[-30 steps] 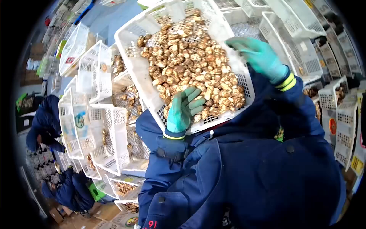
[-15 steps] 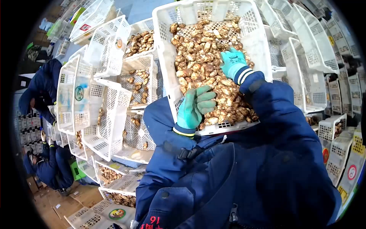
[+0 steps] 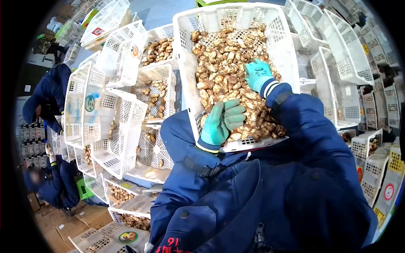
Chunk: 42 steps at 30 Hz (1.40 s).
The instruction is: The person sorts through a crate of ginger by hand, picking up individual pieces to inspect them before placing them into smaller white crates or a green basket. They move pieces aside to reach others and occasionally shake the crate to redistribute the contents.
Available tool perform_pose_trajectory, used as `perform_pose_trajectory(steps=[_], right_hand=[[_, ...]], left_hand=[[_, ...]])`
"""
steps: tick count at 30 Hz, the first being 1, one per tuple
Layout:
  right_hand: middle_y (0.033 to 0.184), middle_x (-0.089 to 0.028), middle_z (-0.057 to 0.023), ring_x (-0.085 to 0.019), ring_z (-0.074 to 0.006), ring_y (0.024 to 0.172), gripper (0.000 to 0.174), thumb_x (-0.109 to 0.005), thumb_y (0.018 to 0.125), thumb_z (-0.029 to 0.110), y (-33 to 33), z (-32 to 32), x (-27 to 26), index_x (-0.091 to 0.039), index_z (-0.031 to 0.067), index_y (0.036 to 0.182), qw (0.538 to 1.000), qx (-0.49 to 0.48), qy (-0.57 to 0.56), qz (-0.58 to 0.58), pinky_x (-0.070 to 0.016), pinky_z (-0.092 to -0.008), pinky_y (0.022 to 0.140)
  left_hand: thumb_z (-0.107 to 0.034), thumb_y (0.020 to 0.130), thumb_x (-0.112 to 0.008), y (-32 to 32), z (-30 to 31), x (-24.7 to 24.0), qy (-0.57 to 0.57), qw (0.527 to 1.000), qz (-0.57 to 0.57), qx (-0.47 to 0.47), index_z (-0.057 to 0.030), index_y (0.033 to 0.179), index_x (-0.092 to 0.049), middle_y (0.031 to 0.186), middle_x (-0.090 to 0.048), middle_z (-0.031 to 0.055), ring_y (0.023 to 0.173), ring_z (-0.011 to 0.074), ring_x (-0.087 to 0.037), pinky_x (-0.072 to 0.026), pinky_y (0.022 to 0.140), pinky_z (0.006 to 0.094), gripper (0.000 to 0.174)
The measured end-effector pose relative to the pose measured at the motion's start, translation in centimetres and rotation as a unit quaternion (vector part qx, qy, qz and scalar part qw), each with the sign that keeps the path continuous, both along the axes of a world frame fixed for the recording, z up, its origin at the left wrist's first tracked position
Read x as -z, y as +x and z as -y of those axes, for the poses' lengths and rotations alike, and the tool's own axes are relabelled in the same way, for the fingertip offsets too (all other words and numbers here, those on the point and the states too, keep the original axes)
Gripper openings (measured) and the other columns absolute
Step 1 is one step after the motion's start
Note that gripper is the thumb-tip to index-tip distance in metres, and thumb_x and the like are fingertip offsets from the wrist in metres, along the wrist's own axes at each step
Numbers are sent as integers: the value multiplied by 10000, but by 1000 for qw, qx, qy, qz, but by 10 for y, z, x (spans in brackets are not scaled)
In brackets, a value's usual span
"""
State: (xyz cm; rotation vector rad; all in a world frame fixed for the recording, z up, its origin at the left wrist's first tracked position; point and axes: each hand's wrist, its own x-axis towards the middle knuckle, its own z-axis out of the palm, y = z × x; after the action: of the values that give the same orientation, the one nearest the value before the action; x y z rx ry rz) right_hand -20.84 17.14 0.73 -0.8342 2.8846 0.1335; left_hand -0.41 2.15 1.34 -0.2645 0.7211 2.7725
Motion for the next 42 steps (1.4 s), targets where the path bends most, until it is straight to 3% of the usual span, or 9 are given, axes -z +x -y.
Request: perform_pose_trajectory(steps=[5,8,11,13,19,29,31,35,42], right_hand=[[1037,-690,-114,-637,-247,1025,244,-650,853,197,-7,-11,1,-702,107,1074,986,32,-165,-19,-500,-379,889],[969,-694,-113,-645,-140,865,281,-683,878,199,15,-24,-41,-687,106,1143,843,150,-412,312,-538,-292,756],[1042,-706,-127,-669,-218,993,335,-614,922,294,42,-23,-69,-670,95,1186,873,-174,-384,244,-531,-339,850],[1075,-702,-116,-675,-296,920,409,-561,944,262,24,-11,-62,-574,121,1328,901,28,-365,235,-520,-384,852],[1158,-666,-160,-652,-344,1054,498,-516,922,174,-13,32,-43,-471,203,1418,991,-30,75,110,-512,-468,888],[939,-696,-140,-680,-240,798,362,-508,921,232,36,-10,-95,-603,167,1265,885,126,-314,318,-534,-355,759],[846,-680,-133,-647,-232,691,368,-514,918,217,47,-15,-59,-599,154,1271,913,-197,-313,170,-530,-359,706],[1038,-687,-135,-664,-293,901,388,-526,907,209,18,14,-101,-590,147,1284,935,48,-261,236,-526,-389,830],[1324,-566,-83,-511,-310,1250,432,-578,918,235,-39,46,-22,-526,171,1342,999,-43,19,14,-412,-478,1035]], left_hand=[[-469,1020,-455,2,5,7,13,1000,-8,5,24,1406,-418,1278,-573,194,1023,265,-648,-577,864,377,627],[-501,988,-510,0,-3,-10,-1,1000,2,-28,-74,1460,-348,1285,-574,176,1064,308,-656,-587,851,418,656],[-446,1013,-491,0,-7,-18,27,999,18,-19,-175,1502,-278,1254,-583,164,1110,322,-640,-588,854,417,598],[-342,1038,-474,-2,-2,-15,43,999,5,20,-87,1444,-395,1130,-615,127,989,254,-655,-578,828,347,486],[-211,998,-524,8,4,-33,-104,993,42,35,-8,1366,-503,1081,-636,96,993,187,-622,-517,921,342,421],[-344,1013,-502,-1,4,-14,14,1000,-2,2,16,1376,-468,1043,-659,134,666,156,-603,-551,652,282,513],[-403,1041,-438,-2,-6,-30,-22,998,55,-25,12,1370,-471,993,-663,116,665,143,-585,-544,624,260,530],[-387,1063,-378,3,5,-22,-11,998,60,19,19,1305,-525,894,-642,72,615,120,-557,-479,529,203,495],[-46,1002,-479,16,7,2,-145,984,-81,-68,-80,1365,-485,967,-586,73,630,133,-530,-451,574,228,364]])
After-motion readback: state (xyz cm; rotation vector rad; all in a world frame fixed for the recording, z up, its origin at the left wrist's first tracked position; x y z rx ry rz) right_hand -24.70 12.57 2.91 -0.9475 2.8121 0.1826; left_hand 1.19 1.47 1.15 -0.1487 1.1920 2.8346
